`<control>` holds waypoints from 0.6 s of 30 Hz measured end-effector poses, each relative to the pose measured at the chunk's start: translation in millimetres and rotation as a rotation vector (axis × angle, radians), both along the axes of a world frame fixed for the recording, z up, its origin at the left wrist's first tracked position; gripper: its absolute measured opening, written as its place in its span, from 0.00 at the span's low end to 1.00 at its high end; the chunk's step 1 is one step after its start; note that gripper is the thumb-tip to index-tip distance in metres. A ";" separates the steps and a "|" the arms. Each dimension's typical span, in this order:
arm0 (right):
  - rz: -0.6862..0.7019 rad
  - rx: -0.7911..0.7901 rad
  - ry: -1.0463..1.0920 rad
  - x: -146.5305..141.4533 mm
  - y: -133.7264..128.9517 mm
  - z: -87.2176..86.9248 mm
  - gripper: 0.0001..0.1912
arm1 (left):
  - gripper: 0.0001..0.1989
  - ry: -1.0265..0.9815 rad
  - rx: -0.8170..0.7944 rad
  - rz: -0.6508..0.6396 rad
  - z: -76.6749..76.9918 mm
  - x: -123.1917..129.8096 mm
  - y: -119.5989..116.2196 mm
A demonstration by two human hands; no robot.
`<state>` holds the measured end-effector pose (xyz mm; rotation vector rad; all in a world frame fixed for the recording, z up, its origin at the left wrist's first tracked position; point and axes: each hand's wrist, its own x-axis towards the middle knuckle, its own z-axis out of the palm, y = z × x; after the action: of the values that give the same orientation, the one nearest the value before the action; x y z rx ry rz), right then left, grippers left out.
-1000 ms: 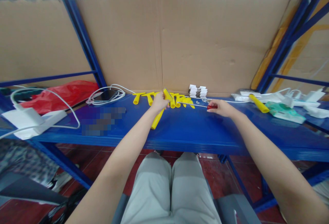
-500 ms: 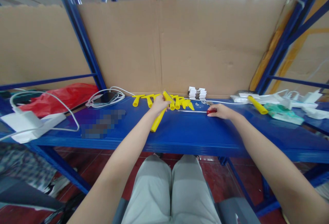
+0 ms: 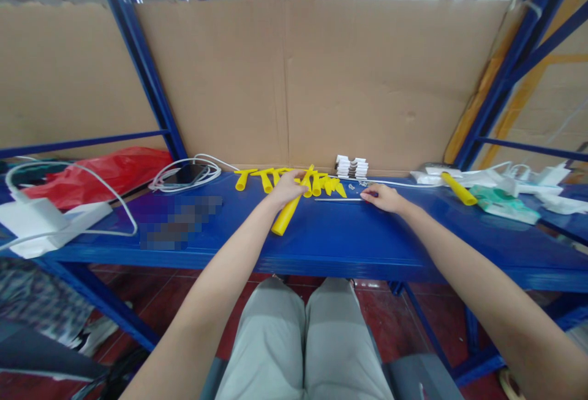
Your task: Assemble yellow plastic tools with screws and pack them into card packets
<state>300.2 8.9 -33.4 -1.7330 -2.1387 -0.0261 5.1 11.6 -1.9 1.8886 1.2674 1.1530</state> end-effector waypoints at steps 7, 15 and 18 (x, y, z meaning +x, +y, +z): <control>-0.171 -0.073 -0.085 -22.0 23.8 9.8 0.13 | 0.19 0.422 0.464 -0.120 -12.4 3.5 6.2; -0.212 -0.064 -0.121 -30.6 45.0 6.9 0.07 | 0.17 0.606 0.585 -0.286 -17.3 8.3 3.5; -0.208 -0.053 -0.103 -23.7 52.7 1.1 0.07 | 0.17 0.631 0.585 -0.281 -17.6 8.5 3.6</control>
<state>276.5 61.6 -32.3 -2.0197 -2.0358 -0.1179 13.6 15.1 -19.5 2.9225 0.9515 0.8540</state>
